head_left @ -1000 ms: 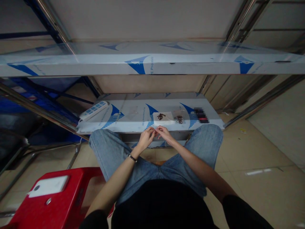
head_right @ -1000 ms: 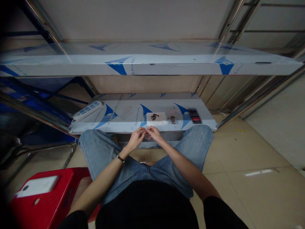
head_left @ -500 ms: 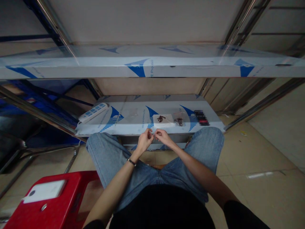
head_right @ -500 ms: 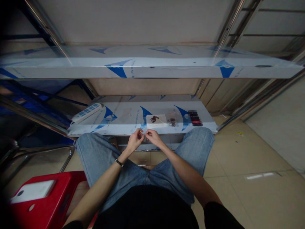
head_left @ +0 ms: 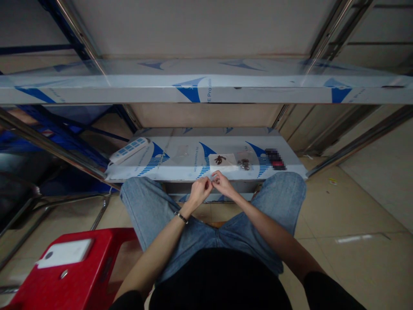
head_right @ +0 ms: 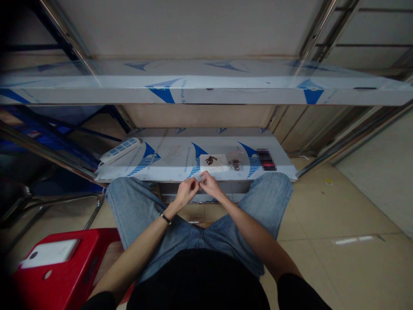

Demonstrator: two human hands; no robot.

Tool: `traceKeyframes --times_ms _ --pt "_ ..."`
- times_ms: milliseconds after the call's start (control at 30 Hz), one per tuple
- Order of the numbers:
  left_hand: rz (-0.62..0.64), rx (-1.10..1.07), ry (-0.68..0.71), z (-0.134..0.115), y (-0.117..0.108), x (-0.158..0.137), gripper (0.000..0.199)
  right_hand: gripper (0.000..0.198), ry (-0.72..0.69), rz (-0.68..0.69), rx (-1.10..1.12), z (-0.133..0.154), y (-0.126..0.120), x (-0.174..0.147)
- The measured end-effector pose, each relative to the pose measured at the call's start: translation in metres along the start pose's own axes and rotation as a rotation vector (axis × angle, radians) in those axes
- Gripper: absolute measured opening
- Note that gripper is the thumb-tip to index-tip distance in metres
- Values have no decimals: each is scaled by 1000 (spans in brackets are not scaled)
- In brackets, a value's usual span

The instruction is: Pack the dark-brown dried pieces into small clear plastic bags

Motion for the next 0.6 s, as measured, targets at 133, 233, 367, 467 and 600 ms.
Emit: traceKeyframes --times_ms 133,233,367,467,600 --pt "-80 -17 91 -6 -12 -3 18 36 17 -82 118 1 -14 2" --pt "-110 -49 151 -9 -21 -3 26 31 37 -80 249 4 -20 2" --pt "-4 15 251 -17 -12 -2 76 25 41 -42 324 11 -16 0" --pt "94 65 279 -17 5 -2 75 26 2 -37 252 15 -10 0" --pt "106 34 212 -3 16 0 65 22 -5 -37 161 15 -10 3"
Point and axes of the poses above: each hand's wrist, its own x-axis towards the middle knuckle, its own y-axis out of the palm, z = x × y, the point moved 8 cm from there along x, towards the middle knuckle, and after that the axes turned 8 degrees about z, right-handed, at the moved point
